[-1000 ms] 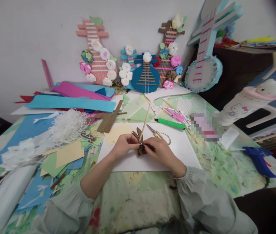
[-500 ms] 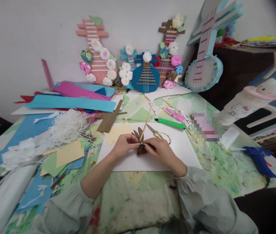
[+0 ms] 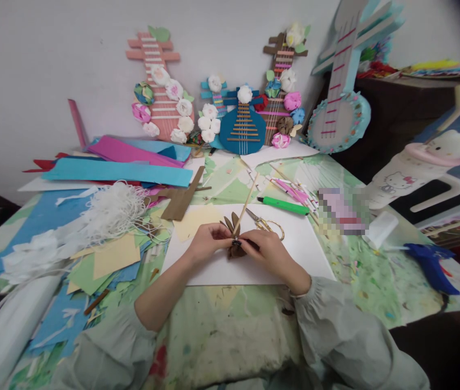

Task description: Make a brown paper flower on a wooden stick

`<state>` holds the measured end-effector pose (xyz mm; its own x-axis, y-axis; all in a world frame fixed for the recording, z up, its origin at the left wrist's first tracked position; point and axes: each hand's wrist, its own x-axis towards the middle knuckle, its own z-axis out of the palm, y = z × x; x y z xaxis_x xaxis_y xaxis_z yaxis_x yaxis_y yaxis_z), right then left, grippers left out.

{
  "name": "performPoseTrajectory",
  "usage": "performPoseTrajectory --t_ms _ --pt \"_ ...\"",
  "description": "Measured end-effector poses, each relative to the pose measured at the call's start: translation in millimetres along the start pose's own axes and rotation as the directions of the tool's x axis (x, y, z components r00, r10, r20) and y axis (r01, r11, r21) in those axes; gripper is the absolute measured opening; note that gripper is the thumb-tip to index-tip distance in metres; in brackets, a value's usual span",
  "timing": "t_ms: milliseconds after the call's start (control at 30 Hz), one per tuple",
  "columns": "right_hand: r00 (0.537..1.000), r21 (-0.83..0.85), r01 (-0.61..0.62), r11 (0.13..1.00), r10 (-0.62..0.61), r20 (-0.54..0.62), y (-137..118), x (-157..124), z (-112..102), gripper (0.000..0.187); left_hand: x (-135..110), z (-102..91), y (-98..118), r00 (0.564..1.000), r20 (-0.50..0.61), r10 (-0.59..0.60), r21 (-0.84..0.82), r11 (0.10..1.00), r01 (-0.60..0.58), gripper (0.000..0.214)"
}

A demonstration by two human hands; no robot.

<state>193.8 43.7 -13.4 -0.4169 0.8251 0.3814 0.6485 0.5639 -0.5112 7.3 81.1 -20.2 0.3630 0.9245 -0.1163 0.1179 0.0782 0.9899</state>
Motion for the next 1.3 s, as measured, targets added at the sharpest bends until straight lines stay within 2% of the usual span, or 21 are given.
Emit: performPoseTrajectory --t_ms 567,667,733,767,867,967,1133,1233,1300 --pt "1.000 0.016 -0.008 1.000 0.008 0.024 -0.6 0.0 0.3 0.018 0.8 -0.4 -1.1 1.000 0.004 -0.015 0.005 1.000 0.015 0.022" --pt "0.991 0.034 -0.071 0.997 0.074 -0.115 -0.5 0.1 -0.7 0.015 0.6 1.0 -1.7 1.000 -0.019 -0.017 0.032 0.999 0.018 0.020" --pt "0.958 0.098 -0.147 0.984 0.167 -0.232 0.5 0.6 -1.6 0.017 -0.9 4.5 -0.6 0.999 -0.046 -0.013 0.069 0.997 0.016 0.018" --pt "0.944 0.156 -0.180 0.971 0.215 -0.250 1.1 0.9 -2.1 0.021 -2.1 6.9 0.6 0.998 -0.057 -0.004 0.098 0.995 0.009 0.016" --pt "0.927 0.363 -0.229 0.903 0.317 -0.202 2.2 1.0 -2.4 0.023 -7.4 15.4 7.3 0.996 -0.062 0.069 0.218 0.974 -0.054 0.009" --pt "0.906 0.502 -0.215 0.838 0.363 -0.219 0.9 0.0 -2.0 0.021 -13.4 21.6 16.4 0.983 -0.062 0.175 0.341 0.929 -0.144 0.003" --pt "0.884 0.680 -0.173 0.712 0.417 -0.211 -7.0 -1.7 -3.6 0.020 -20.4 23.9 27.1 0.894 -0.083 0.440 0.556 0.765 -0.325 0.007" --pt "0.882 0.780 -0.159 0.605 0.443 -0.163 -11.4 -1.4 -4.9 0.019 -21.9 25.0 27.6 0.852 -0.064 0.519 0.637 0.679 -0.365 0.008" --pt "0.880 0.810 -0.151 0.566 0.450 -0.151 -13.2 -0.9 -5.3 0.019 -21.9 26.3 26.3 0.836 -0.063 0.546 0.662 0.650 -0.375 0.009"
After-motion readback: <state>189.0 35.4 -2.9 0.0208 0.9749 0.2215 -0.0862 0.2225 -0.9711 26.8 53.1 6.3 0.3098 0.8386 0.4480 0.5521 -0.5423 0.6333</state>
